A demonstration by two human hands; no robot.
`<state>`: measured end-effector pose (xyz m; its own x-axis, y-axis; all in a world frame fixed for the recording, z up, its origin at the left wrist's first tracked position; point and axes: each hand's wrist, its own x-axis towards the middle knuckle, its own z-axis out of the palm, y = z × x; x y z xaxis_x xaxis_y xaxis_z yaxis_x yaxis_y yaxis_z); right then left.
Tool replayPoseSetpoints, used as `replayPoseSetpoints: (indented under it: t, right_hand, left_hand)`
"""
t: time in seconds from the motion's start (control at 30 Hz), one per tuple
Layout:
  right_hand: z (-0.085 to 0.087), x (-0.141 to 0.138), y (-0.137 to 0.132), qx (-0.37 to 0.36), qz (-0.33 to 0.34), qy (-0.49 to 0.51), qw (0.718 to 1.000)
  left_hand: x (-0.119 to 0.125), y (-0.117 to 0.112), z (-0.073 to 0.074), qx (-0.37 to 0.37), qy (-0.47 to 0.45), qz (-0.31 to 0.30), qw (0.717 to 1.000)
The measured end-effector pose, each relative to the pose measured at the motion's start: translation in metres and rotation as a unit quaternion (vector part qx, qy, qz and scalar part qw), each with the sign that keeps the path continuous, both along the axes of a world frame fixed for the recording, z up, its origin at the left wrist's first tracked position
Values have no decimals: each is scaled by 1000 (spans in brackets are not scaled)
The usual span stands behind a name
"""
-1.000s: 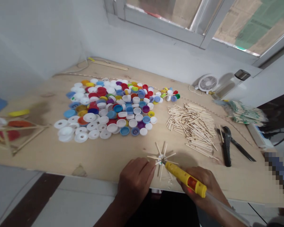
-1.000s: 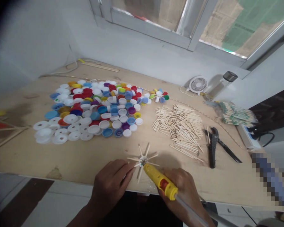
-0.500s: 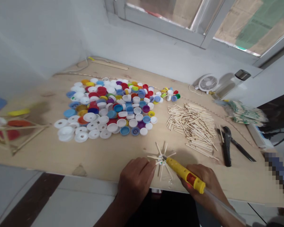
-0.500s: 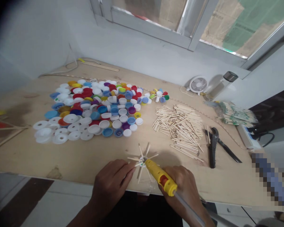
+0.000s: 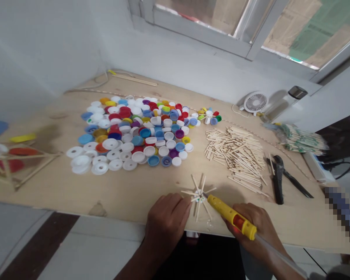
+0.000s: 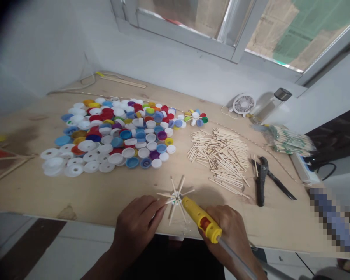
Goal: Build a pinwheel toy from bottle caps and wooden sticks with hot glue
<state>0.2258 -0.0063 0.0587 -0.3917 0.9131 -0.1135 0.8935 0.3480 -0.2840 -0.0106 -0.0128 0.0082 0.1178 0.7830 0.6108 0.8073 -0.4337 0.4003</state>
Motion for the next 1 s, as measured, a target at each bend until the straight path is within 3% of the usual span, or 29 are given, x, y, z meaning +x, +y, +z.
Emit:
replayPoseSetpoints:
  t: [0.6, 1.0]
  right_hand:
    - [-6, 8, -9, 6, 18, 6, 1000]
    - [-4, -2, -10, 12, 36, 13, 999]
  left_hand:
    - [0, -1, 0, -4, 5, 5, 1000]
    - [0, -1, 0, 2, 10, 1, 1000]
